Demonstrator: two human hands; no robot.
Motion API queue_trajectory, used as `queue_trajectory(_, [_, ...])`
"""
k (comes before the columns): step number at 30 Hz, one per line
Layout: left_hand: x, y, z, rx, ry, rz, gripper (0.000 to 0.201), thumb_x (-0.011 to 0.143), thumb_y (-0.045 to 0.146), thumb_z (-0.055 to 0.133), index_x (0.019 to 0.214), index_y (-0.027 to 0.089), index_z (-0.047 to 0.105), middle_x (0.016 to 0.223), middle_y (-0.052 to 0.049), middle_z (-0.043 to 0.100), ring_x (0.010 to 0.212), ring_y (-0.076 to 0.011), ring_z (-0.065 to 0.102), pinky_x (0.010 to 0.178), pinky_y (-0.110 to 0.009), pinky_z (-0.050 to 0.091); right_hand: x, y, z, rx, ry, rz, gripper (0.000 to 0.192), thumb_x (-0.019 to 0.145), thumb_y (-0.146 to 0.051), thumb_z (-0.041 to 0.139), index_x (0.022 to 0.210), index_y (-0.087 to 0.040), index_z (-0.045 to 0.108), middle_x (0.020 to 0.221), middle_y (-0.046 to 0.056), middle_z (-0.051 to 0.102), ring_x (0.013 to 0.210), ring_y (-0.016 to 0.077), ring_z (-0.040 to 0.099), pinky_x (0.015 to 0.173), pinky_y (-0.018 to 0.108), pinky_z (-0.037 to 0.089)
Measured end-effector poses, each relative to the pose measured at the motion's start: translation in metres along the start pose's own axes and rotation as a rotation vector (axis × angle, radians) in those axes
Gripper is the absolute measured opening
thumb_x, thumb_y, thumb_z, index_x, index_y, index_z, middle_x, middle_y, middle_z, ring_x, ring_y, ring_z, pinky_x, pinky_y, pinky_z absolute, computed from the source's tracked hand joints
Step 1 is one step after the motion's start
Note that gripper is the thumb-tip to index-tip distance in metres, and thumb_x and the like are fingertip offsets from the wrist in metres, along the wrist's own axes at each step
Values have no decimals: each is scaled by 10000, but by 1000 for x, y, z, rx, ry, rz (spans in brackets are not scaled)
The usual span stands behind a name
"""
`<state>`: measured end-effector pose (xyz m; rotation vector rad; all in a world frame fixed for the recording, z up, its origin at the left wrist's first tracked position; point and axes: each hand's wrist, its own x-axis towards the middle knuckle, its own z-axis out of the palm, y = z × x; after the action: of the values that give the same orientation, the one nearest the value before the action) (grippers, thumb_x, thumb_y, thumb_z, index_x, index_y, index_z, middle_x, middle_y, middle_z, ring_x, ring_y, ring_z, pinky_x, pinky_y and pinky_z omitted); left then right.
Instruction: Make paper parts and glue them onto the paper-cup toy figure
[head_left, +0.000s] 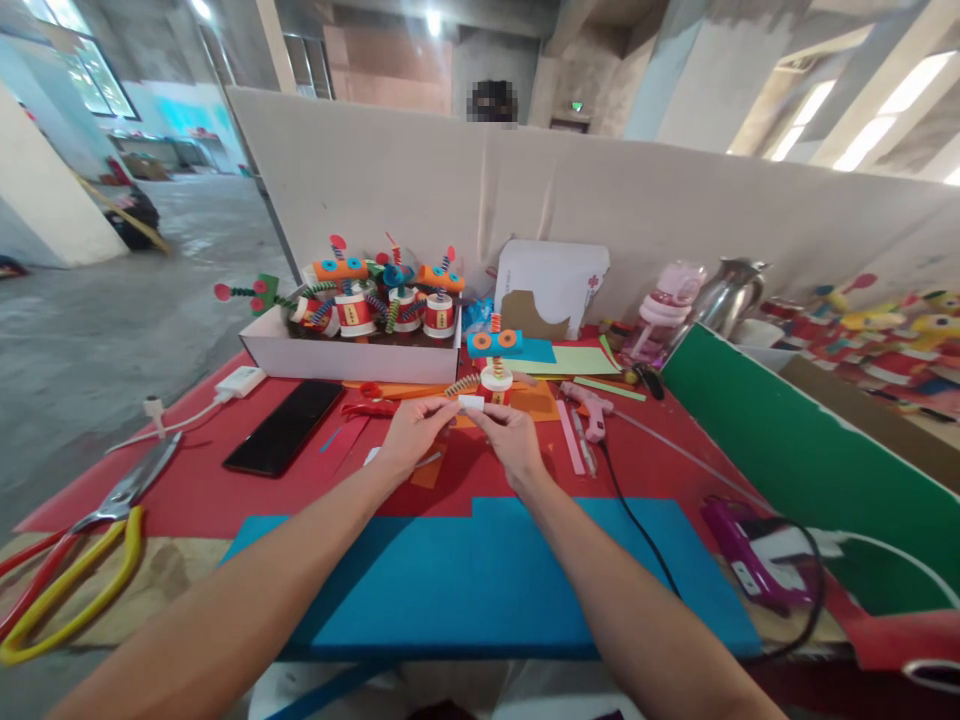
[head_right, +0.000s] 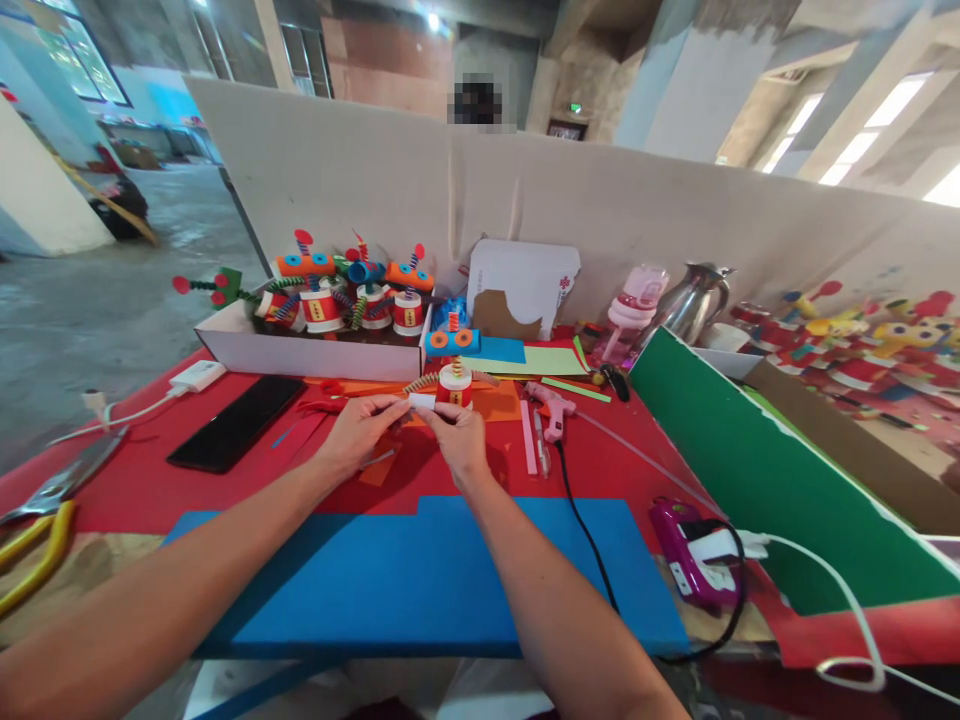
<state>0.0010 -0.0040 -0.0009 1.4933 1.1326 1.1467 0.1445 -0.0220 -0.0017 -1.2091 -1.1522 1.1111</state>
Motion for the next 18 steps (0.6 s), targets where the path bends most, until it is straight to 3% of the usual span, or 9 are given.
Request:
queue_trajectory(5, [-4,29,-17,366,86,241,262,781,426,576,816,189,682,706,-11,649,639,-144,539,621,-227,373,3,0,-2,52,10,22,303,592,-454,739,706,-173,744,471,-64,414,453,66,307,436,230,236])
queue_trajectory(8, [-24,54,-54,673,204,290,355,840,460,488,642,190,606,543,-3,544,545,-142,475,577,-236,325,5,-2,-4,136,29,62,327,560,-445,750,722,-161,739,456,-72,396,435,58,291,423,226,215])
queue_trajectory(10, [-49,66,-91,928,339,273,351,891,407,391,685,187,571,629,-23,578,619,-157,507,625,-238,333,6,-5,-6,164,25,63,320,549,-430,753,715,-157,738,440,-74,389,428,57,283,418,226,188])
queue_trajectory(12, [-80,67,-133,1126,374,158,248,900,277,332,894,180,561,819,-33,624,756,-165,553,702,-232,357,6,-9,-8,179,12,27,299,549,-412,753,707,-158,738,447,-66,421,437,57,284,426,231,178])
queue_trajectory(14, [-111,59,-174,1289,375,-72,248,849,171,326,1012,179,512,978,-51,612,886,-172,565,737,-228,374,5,-12,-8,215,0,-2,283,545,-396,759,700,-160,738,480,-50,480,454,60,307,438,235,200])
queue_trajectory(17, [-152,35,-217,1537,365,-522,213,860,292,324,819,184,503,868,-97,595,824,-246,576,653,-266,370,4,-16,-8,318,-32,35,279,514,-384,787,666,-161,720,511,-39,508,460,57,332,445,239,236])
queue_trajectory(18, [-162,26,-226,1537,359,-564,249,871,343,309,769,193,480,796,-89,589,782,-251,578,639,-269,364,3,-16,-7,355,-44,58,281,499,-381,799,650,-162,709,508,-44,498,455,53,330,442,238,240])
